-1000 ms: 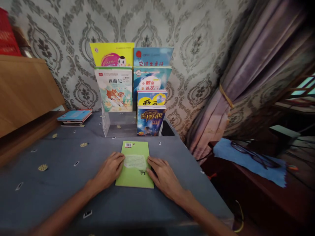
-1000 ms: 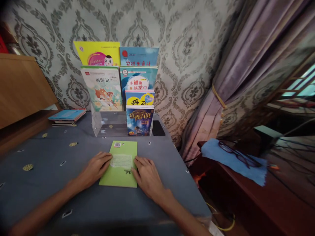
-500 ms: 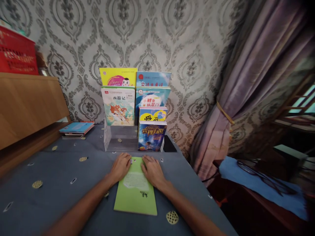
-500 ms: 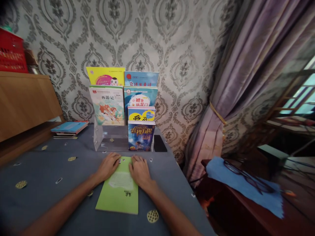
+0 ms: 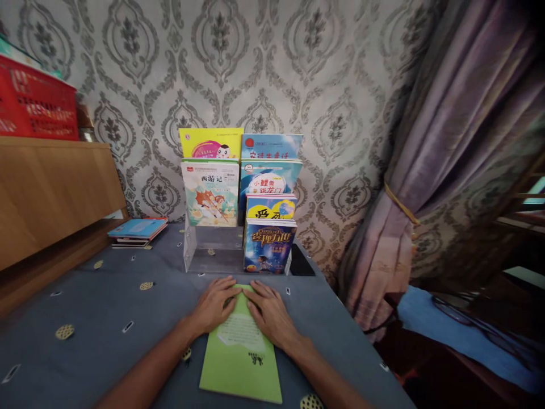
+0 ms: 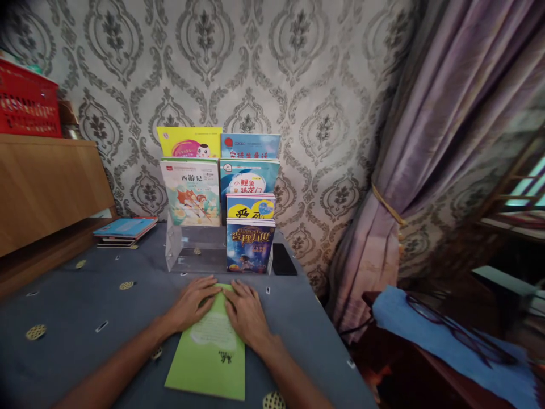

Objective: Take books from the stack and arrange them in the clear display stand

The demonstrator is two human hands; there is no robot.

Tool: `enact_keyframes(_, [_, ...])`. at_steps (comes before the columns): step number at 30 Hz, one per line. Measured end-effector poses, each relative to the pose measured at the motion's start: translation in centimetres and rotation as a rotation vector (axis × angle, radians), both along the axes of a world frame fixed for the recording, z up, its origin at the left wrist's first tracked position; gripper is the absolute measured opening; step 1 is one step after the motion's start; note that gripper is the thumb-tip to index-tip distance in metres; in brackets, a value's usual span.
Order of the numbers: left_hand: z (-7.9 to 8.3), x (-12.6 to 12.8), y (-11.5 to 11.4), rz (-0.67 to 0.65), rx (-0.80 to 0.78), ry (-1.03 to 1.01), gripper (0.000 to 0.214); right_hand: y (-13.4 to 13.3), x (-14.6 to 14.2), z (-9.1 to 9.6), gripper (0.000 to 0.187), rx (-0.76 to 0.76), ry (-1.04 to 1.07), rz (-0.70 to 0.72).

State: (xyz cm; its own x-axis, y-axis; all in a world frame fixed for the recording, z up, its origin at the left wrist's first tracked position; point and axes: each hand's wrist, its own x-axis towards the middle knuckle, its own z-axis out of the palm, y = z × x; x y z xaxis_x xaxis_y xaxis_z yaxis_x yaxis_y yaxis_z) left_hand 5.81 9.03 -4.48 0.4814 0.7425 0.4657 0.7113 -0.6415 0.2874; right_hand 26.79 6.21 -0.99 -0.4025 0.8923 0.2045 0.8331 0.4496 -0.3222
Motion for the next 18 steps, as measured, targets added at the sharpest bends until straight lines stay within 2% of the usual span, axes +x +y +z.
enact_keyframes(9, [0.4, -0.1, -0.1, -0.026, -0.045, -0.014, 0.037, -0.1, 0.4, 0.1, 0.043, -0.014, -0.011, 0.051])
enact_keyframes(18, [-0.1, 0.0, -1.2, 0.005, -0.026, -0.021, 0.035, -1.2, 0.2, 0.2, 0.042, 0.002, -0.020, 0.058])
